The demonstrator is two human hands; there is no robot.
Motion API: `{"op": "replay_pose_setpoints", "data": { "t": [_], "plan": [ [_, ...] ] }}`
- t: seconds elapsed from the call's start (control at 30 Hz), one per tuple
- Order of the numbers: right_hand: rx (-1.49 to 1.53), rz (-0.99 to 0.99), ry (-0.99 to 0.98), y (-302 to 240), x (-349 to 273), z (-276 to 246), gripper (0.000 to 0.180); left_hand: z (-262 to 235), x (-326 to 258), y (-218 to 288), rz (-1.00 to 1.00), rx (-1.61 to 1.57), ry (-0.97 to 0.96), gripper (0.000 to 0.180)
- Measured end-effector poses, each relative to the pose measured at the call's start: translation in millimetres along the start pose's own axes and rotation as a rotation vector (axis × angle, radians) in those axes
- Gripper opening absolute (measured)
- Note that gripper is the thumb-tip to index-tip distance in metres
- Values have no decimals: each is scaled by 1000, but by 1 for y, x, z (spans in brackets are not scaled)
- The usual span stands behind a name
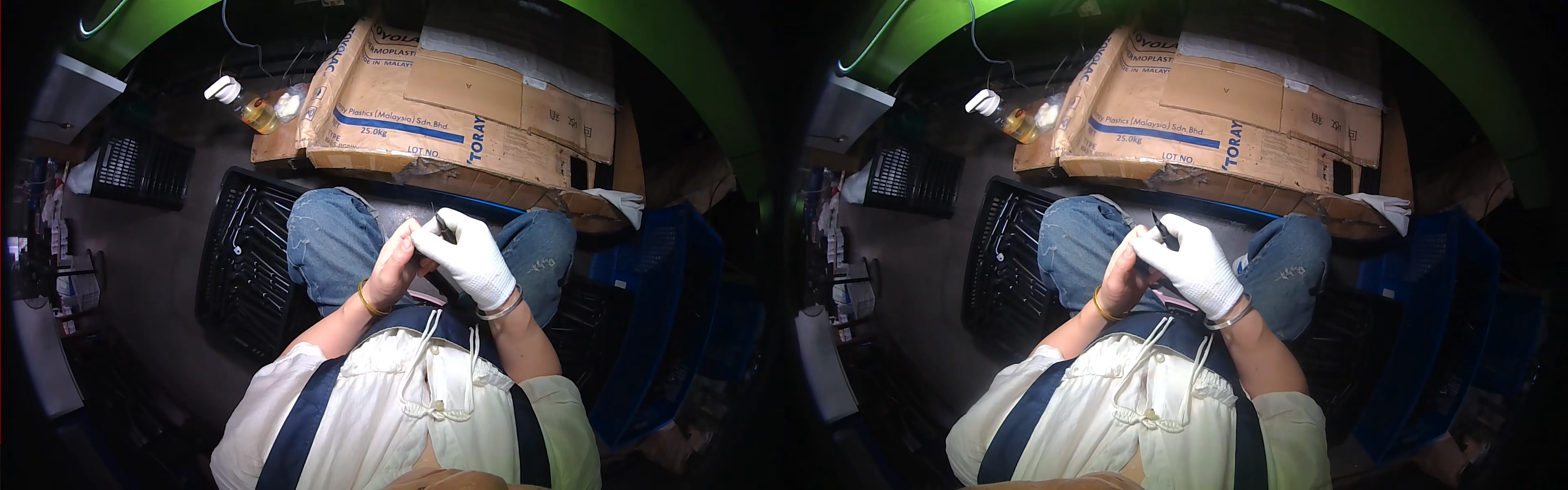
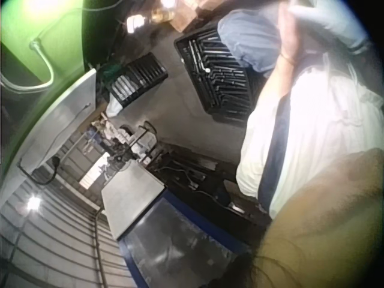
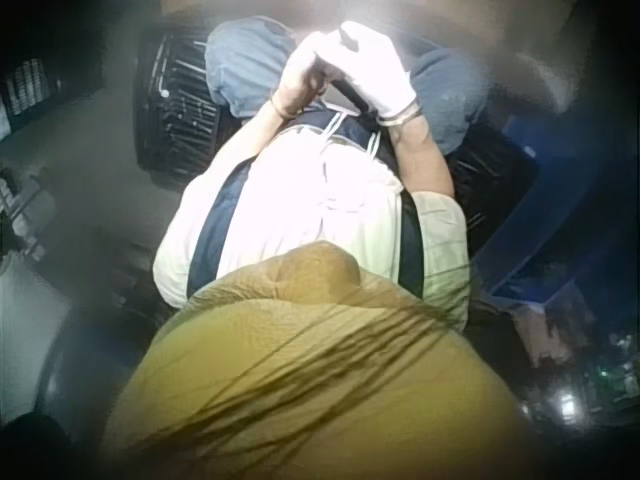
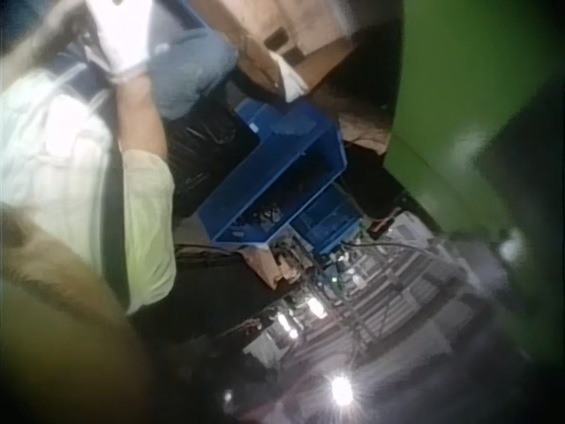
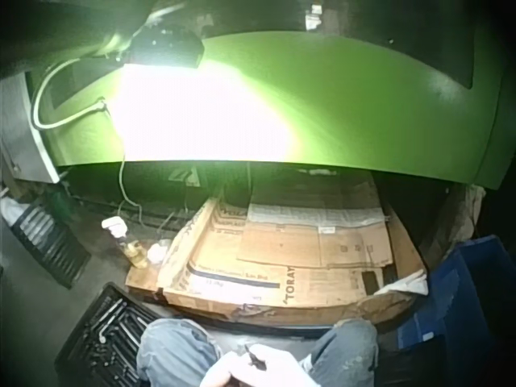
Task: Assembling L-shaped black plastic tubes with smaller connecting components by hand in a factory environment.
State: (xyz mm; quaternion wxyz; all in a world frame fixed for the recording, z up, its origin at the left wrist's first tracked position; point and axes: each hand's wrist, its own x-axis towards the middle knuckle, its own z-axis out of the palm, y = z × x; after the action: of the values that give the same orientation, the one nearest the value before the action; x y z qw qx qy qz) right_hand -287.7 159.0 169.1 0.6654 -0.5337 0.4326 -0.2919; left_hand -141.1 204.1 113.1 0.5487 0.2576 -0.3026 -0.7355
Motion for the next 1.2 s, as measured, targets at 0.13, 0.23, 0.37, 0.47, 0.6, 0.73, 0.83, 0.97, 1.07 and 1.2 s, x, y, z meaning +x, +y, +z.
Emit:
{"op": "replay_pose_setpoints", "data": {
  "t": [0.13, 0.23, 0.37, 0.47, 0.6, 0.73, 0.83, 0.97, 1.07, 1.2],
  "plan": [
    [3, 33, -45, -12, -8, -5, 19, -6, 0, -4, 44, 25, 0, 33],
    [42, 35, -5, -5, -13, -7, 17, -10, 6, -8, 111, -82, -18, 35],
    [-43, -34, 75, 7, -17, -7, 17, -13, 11, -2, 126, -30, -87, 37],
    [-188, -26, 172, 20, -17, -8, 15, -14, 14, 2, 149, -44, -62, 40],
    [-443, -203, 154, 38, -28, -4, 23, -30, 27, 21, 95, -587, 48, 48],
    [-359, 93, -73, 44, -49, 8, 31, -55, 39, 33, 57, -906, -14, 46],
    [-323, 99, -89, 53, -54, 13, 29, -67, 42, 35, 81, -969, -95, 51],
    [-153, 187, -96, 51, -54, 13, 25, -75, 46, 45, 111, -1027, -183, 54],
    [-30, 232, -219, 35, -48, 13, 23, -72, 49, 47, 89, -1054, -185, 51],
    [34, 227, -235, 32, -46, 12, 27, -72, 49, 47, 101, -1053, -112, 51]
  ]
}}
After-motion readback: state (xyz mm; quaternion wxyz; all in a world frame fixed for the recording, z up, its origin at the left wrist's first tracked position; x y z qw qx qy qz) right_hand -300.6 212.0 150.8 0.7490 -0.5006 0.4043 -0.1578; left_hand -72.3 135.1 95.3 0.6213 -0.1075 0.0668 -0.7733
